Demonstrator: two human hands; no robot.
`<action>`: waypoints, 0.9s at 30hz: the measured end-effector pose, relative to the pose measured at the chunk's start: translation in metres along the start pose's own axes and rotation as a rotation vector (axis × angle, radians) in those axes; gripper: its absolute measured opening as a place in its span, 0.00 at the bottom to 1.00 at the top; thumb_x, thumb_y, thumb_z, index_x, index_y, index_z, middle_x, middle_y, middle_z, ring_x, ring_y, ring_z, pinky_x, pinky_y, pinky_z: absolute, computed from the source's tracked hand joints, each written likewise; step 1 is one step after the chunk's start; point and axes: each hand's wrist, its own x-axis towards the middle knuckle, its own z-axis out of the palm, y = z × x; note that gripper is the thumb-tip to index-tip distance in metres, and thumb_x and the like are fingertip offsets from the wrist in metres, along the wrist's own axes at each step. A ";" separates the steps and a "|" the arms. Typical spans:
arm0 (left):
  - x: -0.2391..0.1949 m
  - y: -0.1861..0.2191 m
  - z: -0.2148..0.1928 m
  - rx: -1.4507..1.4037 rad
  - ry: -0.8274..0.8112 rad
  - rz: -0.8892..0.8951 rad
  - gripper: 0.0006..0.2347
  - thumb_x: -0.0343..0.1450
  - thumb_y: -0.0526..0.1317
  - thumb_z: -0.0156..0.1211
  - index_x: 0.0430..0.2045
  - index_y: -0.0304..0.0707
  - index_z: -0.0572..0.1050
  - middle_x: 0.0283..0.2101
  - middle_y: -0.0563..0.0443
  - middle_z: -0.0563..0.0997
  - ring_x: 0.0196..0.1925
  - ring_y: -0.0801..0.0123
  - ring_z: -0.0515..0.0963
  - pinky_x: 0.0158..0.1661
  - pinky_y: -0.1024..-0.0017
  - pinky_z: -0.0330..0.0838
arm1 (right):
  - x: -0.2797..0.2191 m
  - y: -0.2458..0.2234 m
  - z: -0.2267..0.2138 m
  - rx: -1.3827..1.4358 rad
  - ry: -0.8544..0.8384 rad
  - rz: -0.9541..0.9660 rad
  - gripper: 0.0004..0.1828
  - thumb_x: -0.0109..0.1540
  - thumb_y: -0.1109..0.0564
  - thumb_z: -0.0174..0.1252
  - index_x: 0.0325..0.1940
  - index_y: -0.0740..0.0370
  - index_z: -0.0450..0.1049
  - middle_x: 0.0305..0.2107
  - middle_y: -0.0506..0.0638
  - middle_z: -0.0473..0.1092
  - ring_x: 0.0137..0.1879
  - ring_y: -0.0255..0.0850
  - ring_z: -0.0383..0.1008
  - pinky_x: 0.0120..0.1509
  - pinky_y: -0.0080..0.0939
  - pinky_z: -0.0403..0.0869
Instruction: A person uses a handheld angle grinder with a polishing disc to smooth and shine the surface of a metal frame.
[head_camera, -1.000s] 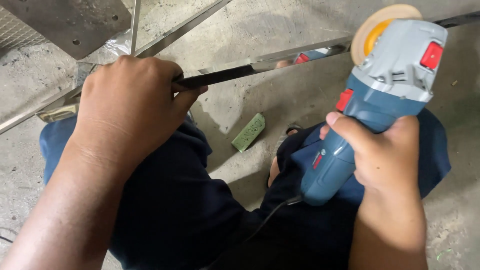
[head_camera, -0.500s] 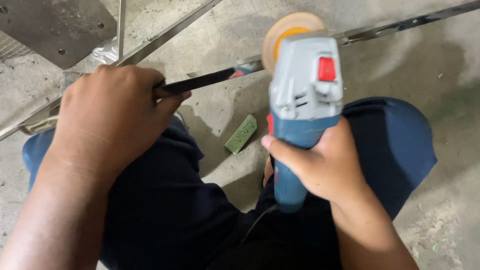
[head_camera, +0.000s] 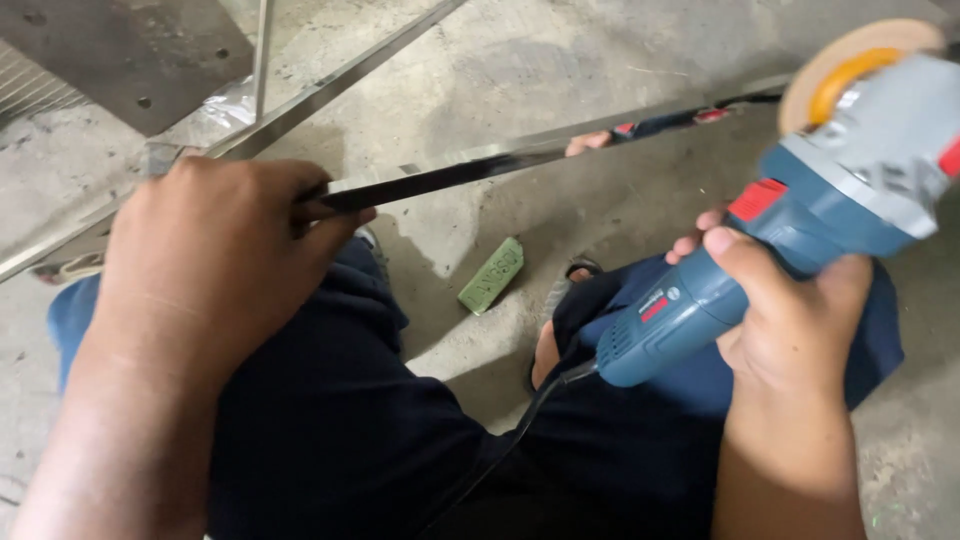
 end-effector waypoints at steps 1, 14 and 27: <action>-0.001 0.001 -0.002 -0.001 0.003 -0.016 0.17 0.73 0.63 0.58 0.27 0.55 0.80 0.25 0.44 0.82 0.32 0.39 0.81 0.33 0.46 0.75 | -0.003 -0.001 0.000 0.003 -0.016 0.002 0.12 0.58 0.69 0.63 0.41 0.64 0.68 0.33 0.52 0.67 0.42 0.44 0.78 0.42 0.46 0.85; -0.001 -0.005 0.000 -0.059 0.007 0.030 0.15 0.73 0.60 0.58 0.30 0.54 0.80 0.25 0.46 0.82 0.30 0.39 0.82 0.31 0.45 0.76 | -0.014 -0.007 0.002 -0.134 -0.494 -0.129 0.21 0.53 0.67 0.64 0.49 0.66 0.66 0.36 0.58 0.71 0.37 0.50 0.78 0.46 0.47 0.83; 0.001 -0.006 -0.005 -0.032 -0.062 -0.045 0.15 0.73 0.63 0.53 0.32 0.61 0.80 0.28 0.45 0.84 0.36 0.39 0.83 0.36 0.47 0.76 | -0.010 0.012 -0.023 0.271 -0.541 0.178 0.36 0.55 0.59 0.68 0.65 0.73 0.65 0.42 0.68 0.72 0.40 0.57 0.79 0.50 0.57 0.80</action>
